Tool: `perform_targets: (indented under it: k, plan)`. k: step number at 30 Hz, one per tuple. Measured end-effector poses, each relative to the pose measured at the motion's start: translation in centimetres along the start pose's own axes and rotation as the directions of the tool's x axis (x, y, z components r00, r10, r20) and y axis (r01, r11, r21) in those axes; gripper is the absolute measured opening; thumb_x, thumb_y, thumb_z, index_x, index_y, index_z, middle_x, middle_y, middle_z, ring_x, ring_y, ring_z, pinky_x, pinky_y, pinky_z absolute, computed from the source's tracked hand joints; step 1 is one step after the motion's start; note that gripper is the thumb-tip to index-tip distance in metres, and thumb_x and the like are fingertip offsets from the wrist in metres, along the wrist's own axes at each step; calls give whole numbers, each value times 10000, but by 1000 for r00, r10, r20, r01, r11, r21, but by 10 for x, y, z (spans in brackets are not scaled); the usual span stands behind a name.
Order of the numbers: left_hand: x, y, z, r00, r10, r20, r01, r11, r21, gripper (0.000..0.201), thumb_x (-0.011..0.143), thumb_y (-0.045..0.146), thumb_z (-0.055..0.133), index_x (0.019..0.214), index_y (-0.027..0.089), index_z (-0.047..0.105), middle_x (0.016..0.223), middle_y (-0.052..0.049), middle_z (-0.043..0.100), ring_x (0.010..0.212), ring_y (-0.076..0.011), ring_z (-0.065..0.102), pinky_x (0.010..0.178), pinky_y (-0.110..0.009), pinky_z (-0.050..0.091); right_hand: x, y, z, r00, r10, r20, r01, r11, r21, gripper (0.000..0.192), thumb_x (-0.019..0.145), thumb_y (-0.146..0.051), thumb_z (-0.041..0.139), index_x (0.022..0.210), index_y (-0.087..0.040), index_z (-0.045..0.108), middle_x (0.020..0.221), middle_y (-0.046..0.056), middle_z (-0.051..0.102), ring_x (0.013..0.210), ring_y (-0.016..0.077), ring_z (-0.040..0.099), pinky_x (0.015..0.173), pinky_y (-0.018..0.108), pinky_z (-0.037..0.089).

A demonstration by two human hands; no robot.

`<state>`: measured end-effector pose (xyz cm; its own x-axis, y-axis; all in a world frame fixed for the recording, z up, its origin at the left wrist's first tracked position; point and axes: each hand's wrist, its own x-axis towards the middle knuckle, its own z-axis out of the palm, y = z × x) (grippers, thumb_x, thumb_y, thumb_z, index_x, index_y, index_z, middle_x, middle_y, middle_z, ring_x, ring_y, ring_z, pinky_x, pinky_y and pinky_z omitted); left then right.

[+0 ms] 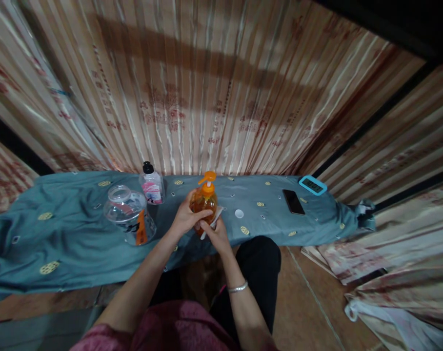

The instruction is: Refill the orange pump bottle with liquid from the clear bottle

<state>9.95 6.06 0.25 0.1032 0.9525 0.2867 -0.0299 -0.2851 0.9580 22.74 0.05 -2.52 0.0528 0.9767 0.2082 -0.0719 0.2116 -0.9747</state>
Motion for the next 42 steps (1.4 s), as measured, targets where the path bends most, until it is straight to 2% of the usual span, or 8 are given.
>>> perform_targets:
  k: [6, 10, 14, 18, 23, 29, 34, 42]
  plan:
    - [-13, -9, 4, 966, 133, -221, -83, 972, 221, 791, 650, 414, 886, 1334, 222, 538, 1343, -117, 641, 1290, -330, 611, 1156, -525, 458, 11, -58, 6, 989, -150, 9, 149, 986, 72, 660, 986, -635, 509, 1533, -266, 483, 1606, 22, 519, 1522, 243, 420, 1271, 415, 318]
    - [-17, -10, 6, 964, 147, -222, -81, 956, 280, 820, 713, 421, 845, 1422, 221, 483, 1427, -139, 583, 1383, -348, 528, 1219, -558, 368, 19, -47, 15, 984, -158, -87, 162, 986, 36, 639, 992, -657, 486, 1512, -286, 511, 1631, 15, 485, 1551, 218, 354, 1306, 411, 201]
    - [-22, -7, 1, 986, 117, -121, -87, 970, 229, 812, 818, 433, 749, 1516, 237, 383, 1513, -129, 535, 1446, -307, 481, 1240, -500, 360, 14, 3, 19, 980, -26, -199, 39, 997, 63, 528, 1028, -588, 515, 1392, -215, 599, 1470, 113, 625, 1384, 301, 560, 1196, 580, 363]
    - [-23, 0, -1, 988, 113, -103, -85, 967, 241, 761, 789, 434, 774, 1455, 239, 461, 1407, -104, 630, 1312, -282, 613, 1156, -462, 475, 5, 38, 18, 948, 151, -280, -123, 986, 116, 343, 1015, -446, 632, 1252, -200, 660, 1297, 91, 692, 1130, 263, 692, 995, 514, 553]
    - [-23, 3, 0, 975, 130, -180, -73, 954, 291, 773, 703, 421, 855, 1372, 215, 529, 1332, -110, 664, 1255, -292, 647, 1128, -463, 497, 7, 18, 16, 940, 158, -301, -115, 981, 157, 335, 1020, -445, 625, 1236, -192, 663, 1266, 85, 701, 1113, 256, 698, 975, 496, 565]
    - [-24, -4, -10, 950, 81, -301, 8, 959, 282, 756, 576, 421, 913, 1231, 189, 617, 1229, -104, 698, 1199, -321, 665, 1103, -498, 506, 41, -18, 13, 984, 131, -118, -112, 982, 151, 330, 1024, -467, 613, 1177, -185, 693, 1219, 72, 730, 1080, 246, 715, 969, 479, 570]
    - [-30, -2, -19, 932, 6, -363, 62, 983, 175, 703, 554, 445, 908, 1149, 193, 633, 1137, -85, 722, 1093, -301, 710, 1022, -480, 563, 51, 5, 13, 963, 269, 17, -269, 956, 115, 300, 1015, -429, 644, 1178, -180, 688, 1170, 62, 735, 975, 223, 735, 869, 429, 613]
    - [-39, 1, -27, 947, -45, -318, 58, 998, 32, 738, 547, 490, 905, 1158, 188, 623, 1096, -81, 748, 1025, -288, 737, 996, -488, 593, 7, 36, 21, 940, 309, -142, -301, 951, 74, 287, 1013, -397, 653, 1215, -193, 673, 1250, 78, 707, 1067, 240, 711, 930, 465, 593]
